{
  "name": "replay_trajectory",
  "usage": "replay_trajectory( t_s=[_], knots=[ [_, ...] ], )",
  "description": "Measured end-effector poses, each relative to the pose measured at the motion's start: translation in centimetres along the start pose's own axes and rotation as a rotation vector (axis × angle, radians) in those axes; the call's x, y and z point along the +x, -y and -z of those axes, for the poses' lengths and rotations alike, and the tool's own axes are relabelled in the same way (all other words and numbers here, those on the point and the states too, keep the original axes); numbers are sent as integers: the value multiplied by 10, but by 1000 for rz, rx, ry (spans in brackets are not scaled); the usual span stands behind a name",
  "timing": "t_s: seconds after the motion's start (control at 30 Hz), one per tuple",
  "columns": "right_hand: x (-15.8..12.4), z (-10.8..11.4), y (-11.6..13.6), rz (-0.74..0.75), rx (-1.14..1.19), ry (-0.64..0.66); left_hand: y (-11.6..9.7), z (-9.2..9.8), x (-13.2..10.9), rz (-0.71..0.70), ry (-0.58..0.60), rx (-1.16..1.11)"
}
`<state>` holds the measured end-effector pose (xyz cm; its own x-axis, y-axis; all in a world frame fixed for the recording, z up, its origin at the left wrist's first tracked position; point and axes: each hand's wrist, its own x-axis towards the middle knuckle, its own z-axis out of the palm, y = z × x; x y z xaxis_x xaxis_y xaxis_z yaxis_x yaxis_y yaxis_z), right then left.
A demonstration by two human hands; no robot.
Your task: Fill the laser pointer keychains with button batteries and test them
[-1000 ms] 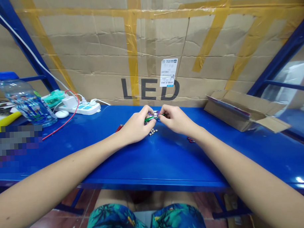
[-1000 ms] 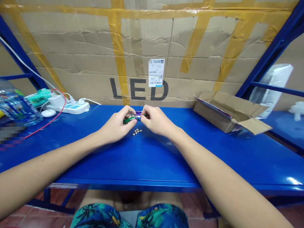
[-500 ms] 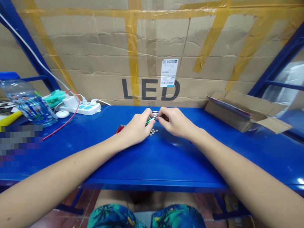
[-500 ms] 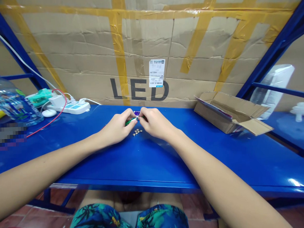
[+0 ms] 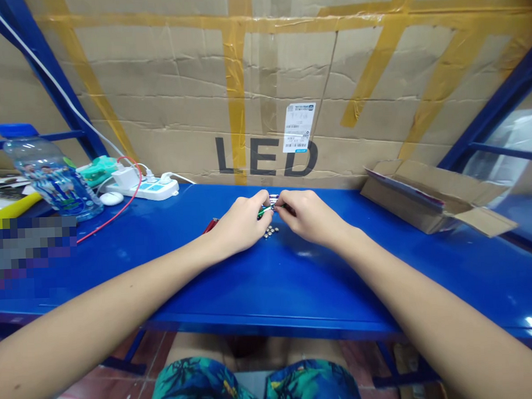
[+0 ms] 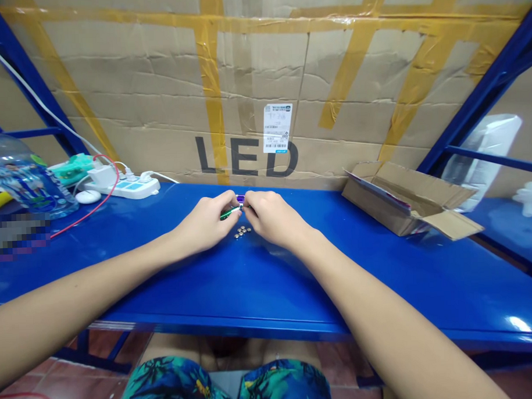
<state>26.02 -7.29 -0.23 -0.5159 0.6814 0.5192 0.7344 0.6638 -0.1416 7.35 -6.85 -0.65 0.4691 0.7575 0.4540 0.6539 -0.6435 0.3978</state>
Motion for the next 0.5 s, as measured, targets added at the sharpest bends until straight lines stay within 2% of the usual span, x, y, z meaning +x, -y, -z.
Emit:
replay_trajectory(
  t_s=[0.27,0.5],
  knots=[
    [0,-2,5,27,-122,26,3,-4,1,-2,3,38],
    [0,4,-2,-46,109,-65,6,-2,2,16,-14,-26]
  ],
)
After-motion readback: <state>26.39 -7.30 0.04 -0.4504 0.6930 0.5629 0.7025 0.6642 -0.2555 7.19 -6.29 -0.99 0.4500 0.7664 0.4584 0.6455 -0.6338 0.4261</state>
